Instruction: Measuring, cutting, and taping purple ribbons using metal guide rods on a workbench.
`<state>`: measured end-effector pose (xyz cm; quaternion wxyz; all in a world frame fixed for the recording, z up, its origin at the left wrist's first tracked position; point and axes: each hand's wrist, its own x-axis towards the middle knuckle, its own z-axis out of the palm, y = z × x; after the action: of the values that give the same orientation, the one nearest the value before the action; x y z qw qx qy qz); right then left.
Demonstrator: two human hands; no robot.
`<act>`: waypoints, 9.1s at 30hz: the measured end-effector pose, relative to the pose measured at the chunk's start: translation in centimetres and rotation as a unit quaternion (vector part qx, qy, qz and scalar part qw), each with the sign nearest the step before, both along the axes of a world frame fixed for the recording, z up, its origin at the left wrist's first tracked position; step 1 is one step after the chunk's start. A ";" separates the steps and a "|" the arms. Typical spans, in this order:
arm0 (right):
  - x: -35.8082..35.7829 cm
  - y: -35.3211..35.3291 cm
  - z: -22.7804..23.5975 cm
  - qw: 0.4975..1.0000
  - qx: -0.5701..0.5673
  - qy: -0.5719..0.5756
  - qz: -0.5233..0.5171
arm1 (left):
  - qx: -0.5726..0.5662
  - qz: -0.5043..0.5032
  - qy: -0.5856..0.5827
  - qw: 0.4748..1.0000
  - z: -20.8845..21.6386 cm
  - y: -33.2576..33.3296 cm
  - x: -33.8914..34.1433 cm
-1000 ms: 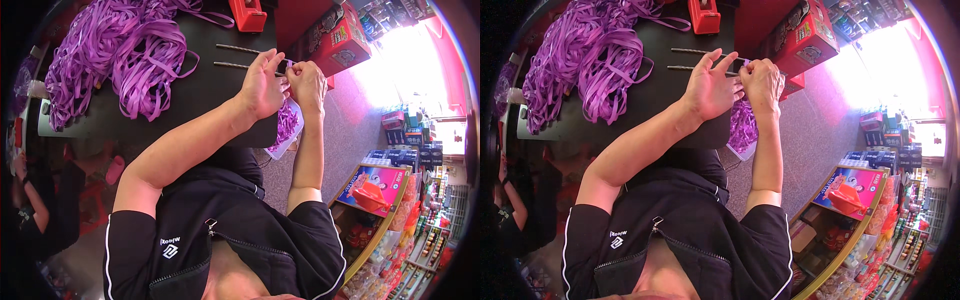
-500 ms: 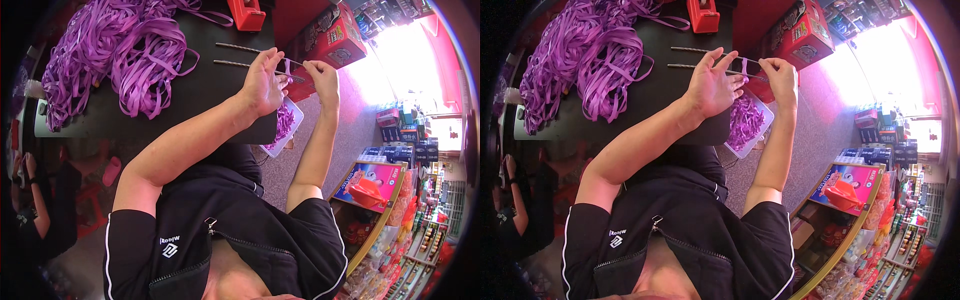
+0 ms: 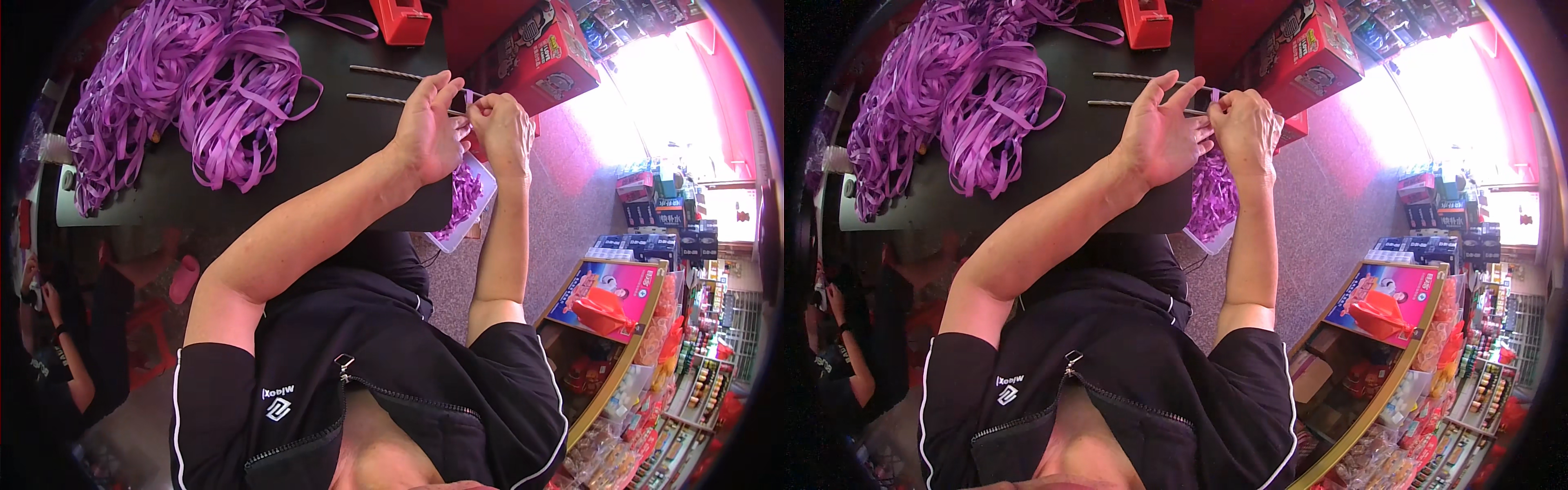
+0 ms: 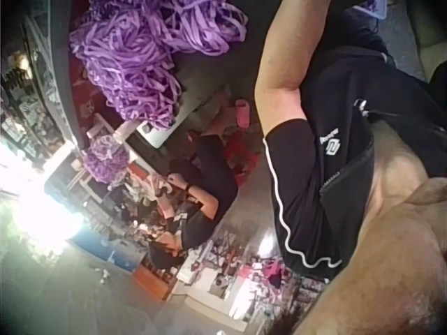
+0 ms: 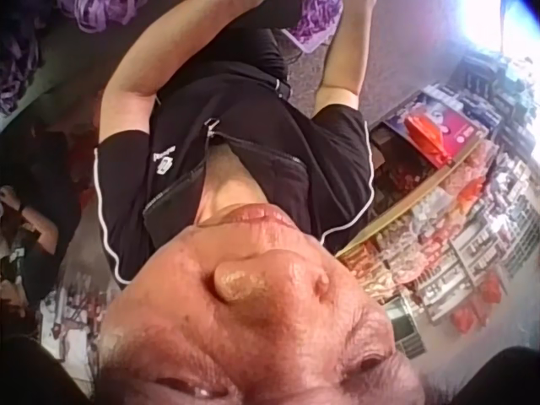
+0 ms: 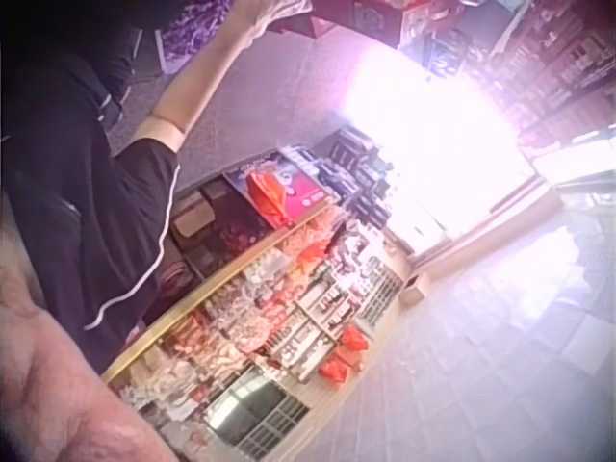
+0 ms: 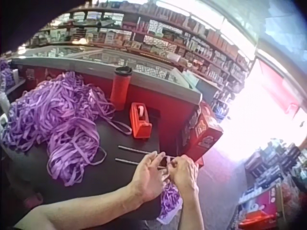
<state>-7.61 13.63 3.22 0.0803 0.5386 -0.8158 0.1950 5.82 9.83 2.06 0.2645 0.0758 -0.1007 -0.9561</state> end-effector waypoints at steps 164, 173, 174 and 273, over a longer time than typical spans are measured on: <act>10.3 21.1 -7.3 0.536 0.099 -0.724 0.423 | -0.169 0.039 -0.056 0.983 -5.9 11.6 20.2; 12.5 19.4 -12.8 0.479 0.007 -0.814 0.329 | -0.214 0.140 -0.118 0.960 -3.1 9.7 25.1; 12.9 19.0 -13.5 0.507 0.008 -0.811 0.291 | -0.223 0.148 -0.128 0.955 -2.4 9.2 25.8; -3.8 -0.5 -8.7 0.783 -0.184 -0.572 0.161 | -0.751 0.042 -0.449 0.483 2.8 -8.6 -4.0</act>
<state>-11.36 13.16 -5.48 -0.3365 0.4263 -0.5622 0.6236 1.83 1.23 4.83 0.1794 0.2713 -0.8820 -0.3410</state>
